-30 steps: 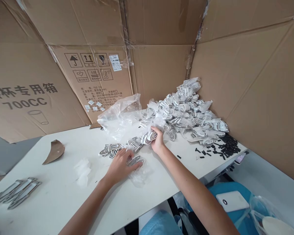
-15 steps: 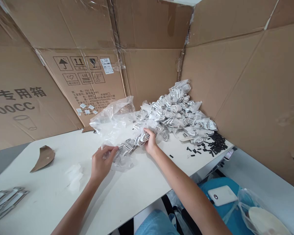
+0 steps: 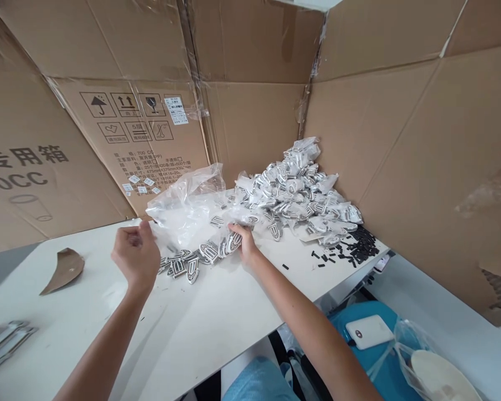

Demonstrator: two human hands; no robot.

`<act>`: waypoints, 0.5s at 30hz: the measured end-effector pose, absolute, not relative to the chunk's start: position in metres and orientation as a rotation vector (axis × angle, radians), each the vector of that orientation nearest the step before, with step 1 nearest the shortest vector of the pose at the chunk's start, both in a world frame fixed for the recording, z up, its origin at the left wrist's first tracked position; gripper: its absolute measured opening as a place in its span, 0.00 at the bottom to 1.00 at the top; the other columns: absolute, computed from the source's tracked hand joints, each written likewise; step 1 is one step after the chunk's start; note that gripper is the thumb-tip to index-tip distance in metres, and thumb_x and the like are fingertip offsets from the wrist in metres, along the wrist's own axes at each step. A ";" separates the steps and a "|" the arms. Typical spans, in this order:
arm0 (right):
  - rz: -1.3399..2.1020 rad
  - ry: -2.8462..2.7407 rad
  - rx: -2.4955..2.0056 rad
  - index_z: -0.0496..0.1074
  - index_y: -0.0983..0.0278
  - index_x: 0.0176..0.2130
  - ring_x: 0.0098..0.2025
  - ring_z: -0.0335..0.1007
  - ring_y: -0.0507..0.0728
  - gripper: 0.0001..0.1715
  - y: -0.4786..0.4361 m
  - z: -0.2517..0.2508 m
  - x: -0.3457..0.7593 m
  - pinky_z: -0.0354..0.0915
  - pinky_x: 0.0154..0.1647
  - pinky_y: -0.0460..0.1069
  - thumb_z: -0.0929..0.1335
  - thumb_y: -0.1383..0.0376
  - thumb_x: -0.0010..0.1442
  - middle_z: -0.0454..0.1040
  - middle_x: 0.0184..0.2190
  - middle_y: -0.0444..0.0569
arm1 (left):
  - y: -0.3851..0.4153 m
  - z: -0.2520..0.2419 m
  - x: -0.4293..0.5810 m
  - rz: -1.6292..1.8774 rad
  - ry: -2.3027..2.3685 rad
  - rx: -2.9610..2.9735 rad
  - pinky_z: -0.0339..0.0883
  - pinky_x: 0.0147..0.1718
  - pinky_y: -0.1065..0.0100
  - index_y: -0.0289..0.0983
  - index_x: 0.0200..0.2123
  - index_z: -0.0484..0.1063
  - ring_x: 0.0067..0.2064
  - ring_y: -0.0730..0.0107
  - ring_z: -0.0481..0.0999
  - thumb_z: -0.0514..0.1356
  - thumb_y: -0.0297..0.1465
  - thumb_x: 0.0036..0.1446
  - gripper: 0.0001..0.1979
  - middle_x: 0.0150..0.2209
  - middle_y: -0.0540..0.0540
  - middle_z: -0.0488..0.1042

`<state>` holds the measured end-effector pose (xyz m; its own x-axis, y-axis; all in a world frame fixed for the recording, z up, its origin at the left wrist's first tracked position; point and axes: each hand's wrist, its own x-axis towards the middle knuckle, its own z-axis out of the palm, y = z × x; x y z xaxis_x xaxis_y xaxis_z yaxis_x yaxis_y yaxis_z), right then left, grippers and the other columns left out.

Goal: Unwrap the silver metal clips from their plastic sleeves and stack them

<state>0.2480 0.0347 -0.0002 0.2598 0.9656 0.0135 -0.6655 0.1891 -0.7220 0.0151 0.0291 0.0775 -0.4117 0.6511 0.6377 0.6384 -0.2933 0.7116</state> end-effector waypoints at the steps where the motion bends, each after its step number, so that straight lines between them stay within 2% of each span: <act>1: 1.238 -0.546 -0.669 0.78 0.60 0.31 0.31 0.75 0.57 0.15 0.032 0.001 0.246 0.72 0.34 0.50 0.81 0.60 0.44 0.80 0.28 0.43 | 0.031 0.078 0.016 1.790 1.853 1.715 0.66 0.38 0.63 0.42 0.32 0.67 0.29 0.62 0.76 0.61 0.43 0.69 0.15 0.25 0.50 0.76; 5: 1.265 -0.555 -0.656 0.78 0.60 0.32 0.29 0.73 0.56 0.17 0.027 0.005 0.243 0.71 0.33 0.50 0.82 0.62 0.42 0.78 0.27 0.41 | 0.035 0.076 0.016 1.571 1.786 1.769 0.66 0.35 0.65 0.41 0.30 0.71 0.26 0.65 0.74 0.64 0.43 0.66 0.15 0.23 0.51 0.75; 10: 1.256 -0.560 -0.651 0.78 0.60 0.35 0.30 0.76 0.55 0.16 0.028 0.005 0.243 0.73 0.35 0.49 0.81 0.63 0.45 0.79 0.28 0.39 | 0.032 0.066 0.017 1.831 1.780 1.658 0.66 0.33 0.65 0.41 0.38 0.72 0.22 0.68 0.69 0.62 0.45 0.70 0.14 0.20 0.56 0.69; 13: 1.262 -0.561 -0.652 0.78 0.60 0.33 0.29 0.77 0.56 0.14 0.028 0.005 0.242 0.74 0.34 0.50 0.80 0.63 0.47 0.79 0.27 0.40 | 0.024 0.053 0.023 1.981 1.716 1.711 0.67 0.33 0.66 0.41 0.47 0.69 0.25 0.67 0.75 0.60 0.44 0.73 0.12 0.26 0.54 0.75; 15: 1.272 -0.560 -0.659 0.78 0.61 0.32 0.29 0.77 0.57 0.13 0.027 0.005 0.242 0.76 0.35 0.51 0.80 0.63 0.47 0.79 0.26 0.41 | 0.019 0.042 0.027 1.938 1.612 1.979 0.67 0.34 0.68 0.41 0.47 0.68 0.28 0.67 0.78 0.61 0.40 0.72 0.09 0.30 0.51 0.80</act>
<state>0.2418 0.0273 0.0053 0.2102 0.9774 0.0211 -0.6760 0.1609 -0.7191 0.0273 0.0187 0.0421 -0.2359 0.5824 0.7779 0.6588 -0.4926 0.5686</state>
